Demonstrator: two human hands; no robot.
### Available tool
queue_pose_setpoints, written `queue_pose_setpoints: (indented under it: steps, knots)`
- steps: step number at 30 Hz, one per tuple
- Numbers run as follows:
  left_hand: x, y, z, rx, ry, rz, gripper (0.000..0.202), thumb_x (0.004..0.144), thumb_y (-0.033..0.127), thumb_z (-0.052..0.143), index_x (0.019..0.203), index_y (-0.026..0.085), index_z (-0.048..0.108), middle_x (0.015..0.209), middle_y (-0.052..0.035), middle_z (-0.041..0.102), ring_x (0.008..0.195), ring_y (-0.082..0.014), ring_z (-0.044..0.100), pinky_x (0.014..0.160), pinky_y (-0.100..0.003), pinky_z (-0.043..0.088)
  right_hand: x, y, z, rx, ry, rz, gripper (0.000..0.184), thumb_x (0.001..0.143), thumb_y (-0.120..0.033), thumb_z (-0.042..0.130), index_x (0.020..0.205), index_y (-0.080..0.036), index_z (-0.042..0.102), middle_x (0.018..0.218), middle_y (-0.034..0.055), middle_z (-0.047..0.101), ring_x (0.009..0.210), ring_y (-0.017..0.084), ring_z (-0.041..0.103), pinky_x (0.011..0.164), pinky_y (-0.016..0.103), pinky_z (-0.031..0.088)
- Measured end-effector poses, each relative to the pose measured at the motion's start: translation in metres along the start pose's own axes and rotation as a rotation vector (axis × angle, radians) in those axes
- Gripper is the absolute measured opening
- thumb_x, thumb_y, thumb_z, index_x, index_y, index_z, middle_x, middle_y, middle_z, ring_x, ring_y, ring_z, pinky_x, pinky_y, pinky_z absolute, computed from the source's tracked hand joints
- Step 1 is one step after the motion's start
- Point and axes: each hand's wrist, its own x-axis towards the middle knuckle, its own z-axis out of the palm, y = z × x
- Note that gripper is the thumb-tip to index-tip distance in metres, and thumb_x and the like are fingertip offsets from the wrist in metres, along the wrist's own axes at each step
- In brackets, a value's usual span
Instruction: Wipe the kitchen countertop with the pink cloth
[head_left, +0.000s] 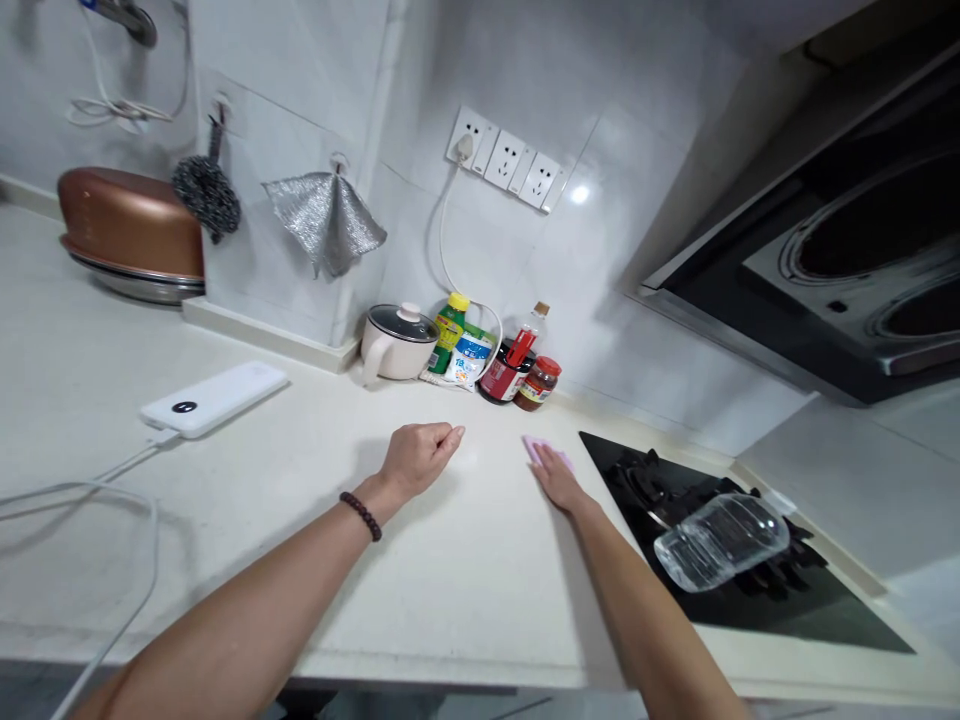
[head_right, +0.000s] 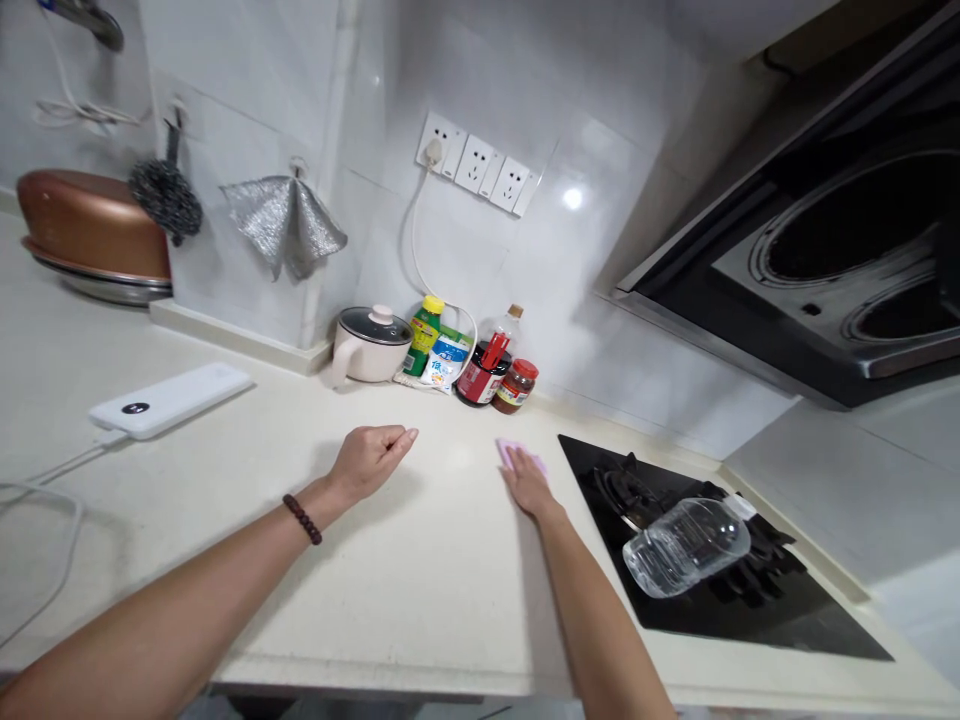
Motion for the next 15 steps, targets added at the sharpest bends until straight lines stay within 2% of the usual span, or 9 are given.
queue_pose_setpoints:
  steps: [2,4,7,9,11,13,15]
  knots:
    - [0.001,0.000,-0.001,0.003,-0.006,0.000,0.050,0.094,0.046,0.039,0.053,0.019,0.032,0.047,0.0035,0.032,0.047,-0.0096,0.028,0.054,-0.029,0.017,-0.027,0.051,0.002,-0.041,0.027,0.095,0.072,0.098,-0.056,0.015,0.156,-0.016,0.027,0.161,0.0103,0.027,0.151,0.022,0.014,0.122,0.042,0.012]
    - [0.002,0.000,-0.002,0.002,0.002,0.000,0.050,0.094,0.046,0.040,0.052,0.019,0.032,0.047,0.0034,0.032,0.048,-0.0098,0.027,0.054,-0.029,0.017,-0.047,0.086,0.006,-0.082,0.054,0.183,0.068,0.097,-0.053,0.015,0.155,-0.020,0.029,0.160,0.0081,0.032,0.151,0.022,0.018,0.121,0.044,0.014]
    - [0.005,0.002,-0.005,-0.011,0.032,-0.005,0.050,0.094,0.045,0.040,0.052,0.019,0.032,0.047,0.0033,0.032,0.048,-0.0099,0.027,0.054,-0.029,0.017,-0.063,0.105,0.012,-0.088,0.061,0.271,0.068,0.097,-0.053,0.014,0.155,-0.020,0.030,0.159,0.0076,0.033,0.150,0.021,0.019,0.121,0.045,0.013]
    - [0.005,0.005,-0.006,-0.020,0.045,-0.005,0.050,0.094,0.046,0.039,0.052,0.019,0.032,0.047,0.0032,0.032,0.048,-0.0100,0.027,0.054,-0.029,0.018,-0.064,0.098,0.013,-0.075,0.062,0.314,0.073,0.096,-0.057,0.014,0.155,-0.017,0.029,0.160,0.0106,0.031,0.151,0.023,0.016,0.121,0.046,0.013]
    - [0.006,0.009,-0.006,-0.027,0.040,0.005,0.051,0.095,0.046,0.038,0.052,0.019,0.033,0.047,0.0030,0.034,0.048,-0.0102,0.028,0.054,-0.029,0.019,-0.061,0.075,0.011,-0.052,0.058,0.316,0.077,0.096,-0.061,0.013,0.156,-0.015,0.027,0.161,0.0129,0.028,0.151,0.025,0.014,0.120,0.049,0.013]
    - [0.005,0.012,-0.005,-0.034,0.028,0.020,0.051,0.095,0.047,0.038,0.052,0.019,0.034,0.047,0.0027,0.036,0.048,-0.0103,0.029,0.055,-0.029,0.020,-0.056,0.039,0.006,-0.016,0.038,0.279,0.078,0.096,-0.063,0.014,0.157,-0.015,0.024,0.162,0.0133,0.024,0.152,0.026,0.012,0.120,0.048,0.013]
    - [0.005,0.014,-0.004,-0.040,0.026,0.030,0.052,0.095,0.048,0.038,0.052,0.019,0.036,0.047,0.0022,0.039,0.048,-0.0105,0.030,0.055,-0.029,0.020,-0.048,-0.010,0.001,0.021,-0.004,0.218,0.077,0.097,-0.062,0.017,0.158,-0.015,0.020,0.164,0.0131,0.018,0.152,0.025,0.009,0.120,0.046,0.010]
